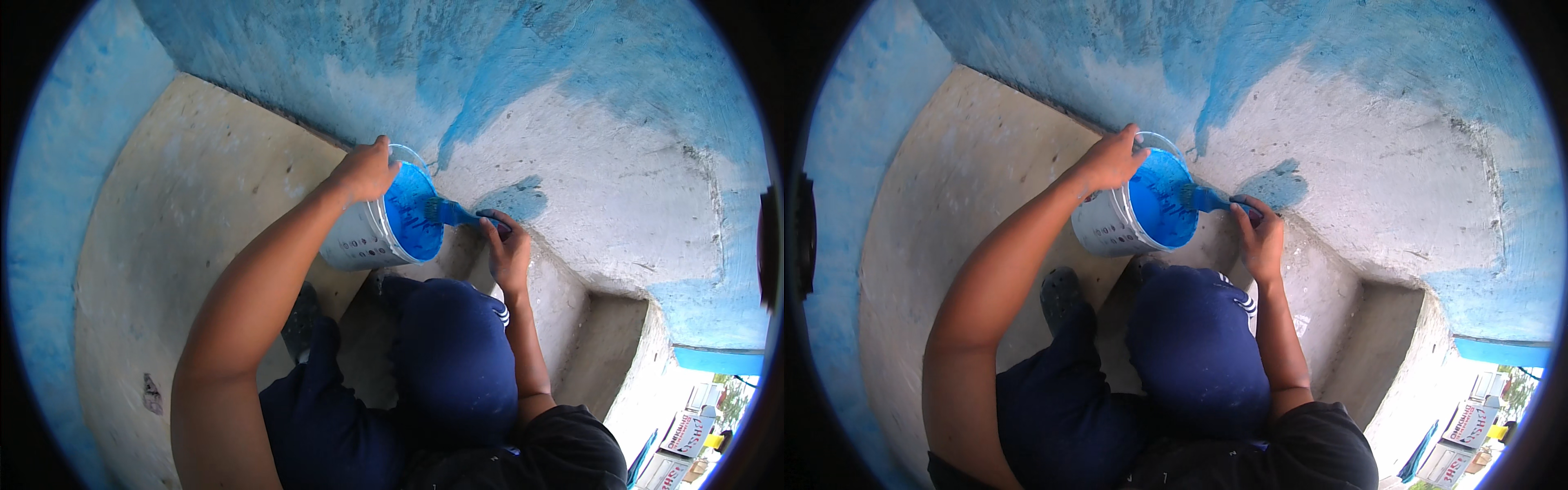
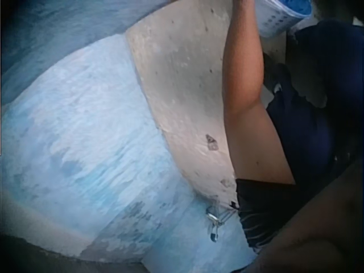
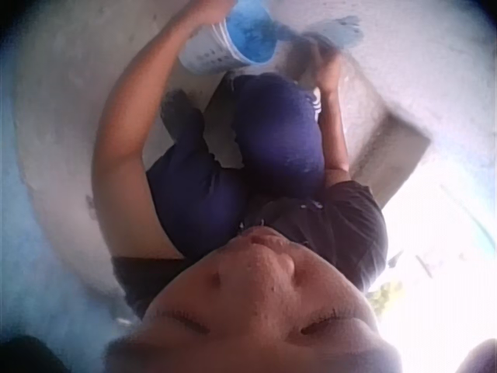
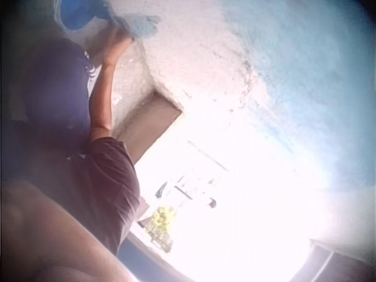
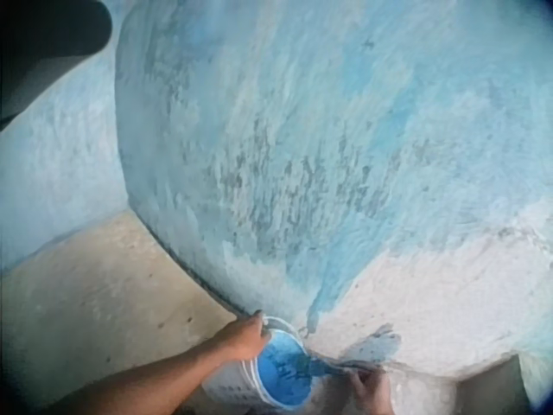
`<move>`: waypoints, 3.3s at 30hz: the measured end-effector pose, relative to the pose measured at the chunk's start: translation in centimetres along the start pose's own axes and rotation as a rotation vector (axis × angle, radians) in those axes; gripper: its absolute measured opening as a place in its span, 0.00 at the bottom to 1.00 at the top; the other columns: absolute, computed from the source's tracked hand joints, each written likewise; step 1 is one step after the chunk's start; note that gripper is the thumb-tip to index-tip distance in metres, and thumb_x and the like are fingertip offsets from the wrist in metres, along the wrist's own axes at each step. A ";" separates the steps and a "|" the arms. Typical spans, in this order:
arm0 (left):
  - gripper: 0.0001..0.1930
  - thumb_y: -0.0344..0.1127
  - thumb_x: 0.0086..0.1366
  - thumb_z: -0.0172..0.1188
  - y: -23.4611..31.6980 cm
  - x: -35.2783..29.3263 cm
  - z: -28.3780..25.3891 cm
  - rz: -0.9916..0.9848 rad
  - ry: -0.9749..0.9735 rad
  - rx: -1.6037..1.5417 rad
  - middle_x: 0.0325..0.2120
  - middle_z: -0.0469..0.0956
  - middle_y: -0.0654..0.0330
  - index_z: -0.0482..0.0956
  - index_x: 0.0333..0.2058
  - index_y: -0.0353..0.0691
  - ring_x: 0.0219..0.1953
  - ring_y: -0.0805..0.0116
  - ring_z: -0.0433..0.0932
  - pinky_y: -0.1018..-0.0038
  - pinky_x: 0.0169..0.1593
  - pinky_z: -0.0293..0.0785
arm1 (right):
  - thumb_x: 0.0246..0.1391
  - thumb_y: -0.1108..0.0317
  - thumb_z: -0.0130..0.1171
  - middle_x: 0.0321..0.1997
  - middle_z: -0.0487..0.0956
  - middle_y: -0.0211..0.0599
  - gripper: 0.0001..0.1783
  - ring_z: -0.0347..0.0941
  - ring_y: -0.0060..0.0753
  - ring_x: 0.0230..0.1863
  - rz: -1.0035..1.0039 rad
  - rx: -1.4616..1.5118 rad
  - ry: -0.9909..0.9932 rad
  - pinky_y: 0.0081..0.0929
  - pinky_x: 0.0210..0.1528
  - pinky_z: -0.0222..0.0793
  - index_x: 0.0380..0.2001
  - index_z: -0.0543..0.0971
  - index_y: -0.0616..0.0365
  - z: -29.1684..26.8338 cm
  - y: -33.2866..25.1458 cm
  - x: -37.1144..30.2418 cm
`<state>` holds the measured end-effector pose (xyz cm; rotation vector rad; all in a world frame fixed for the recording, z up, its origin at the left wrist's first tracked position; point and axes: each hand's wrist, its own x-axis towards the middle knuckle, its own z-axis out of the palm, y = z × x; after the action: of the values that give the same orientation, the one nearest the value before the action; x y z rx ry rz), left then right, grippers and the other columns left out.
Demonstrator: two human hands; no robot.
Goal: The person applies blue paint to a wall using a brush, dipping the brush into a bucket of paint.
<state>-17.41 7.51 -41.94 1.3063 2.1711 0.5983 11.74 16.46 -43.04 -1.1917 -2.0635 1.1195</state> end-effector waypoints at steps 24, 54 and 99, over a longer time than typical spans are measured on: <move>0.28 0.43 0.69 0.57 -0.6 0.3 0.9 -0.060 0.098 -0.039 0.48 0.78 0.35 0.66 0.59 0.27 0.44 0.45 0.83 0.57 0.51 0.76 | 0.58 0.67 0.64 0.39 0.84 0.57 0.15 0.84 0.50 0.41 -0.070 -0.288 -0.083 0.36 0.45 0.77 0.45 0.82 0.67 0.2 1.1 0.6; 0.22 0.45 0.70 0.56 -3.2 -0.3 0.1 -0.018 0.153 -0.044 0.34 0.81 0.44 0.70 0.54 0.35 0.33 0.49 0.81 0.58 0.43 0.75 | 0.68 0.57 0.56 0.20 0.71 0.23 0.16 0.62 0.13 0.21 0.347 0.376 0.003 0.19 0.25 0.55 0.35 0.79 0.60 1.8 5.5 0.4; 0.24 0.44 0.72 0.55 0.0 -3.3 -1.1 -0.188 0.127 0.059 0.36 0.81 0.39 0.66 0.60 0.36 0.42 0.41 0.82 0.52 0.49 0.74 | 0.69 0.58 0.55 0.17 0.71 0.24 0.20 0.61 0.15 0.16 0.271 0.441 0.188 0.20 0.20 0.56 0.27 0.79 0.62 8.0 10.2 -0.9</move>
<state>-16.88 4.45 -40.39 1.1040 2.3988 0.5587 10.85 15.29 -55.95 -1.3100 -1.4443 1.4338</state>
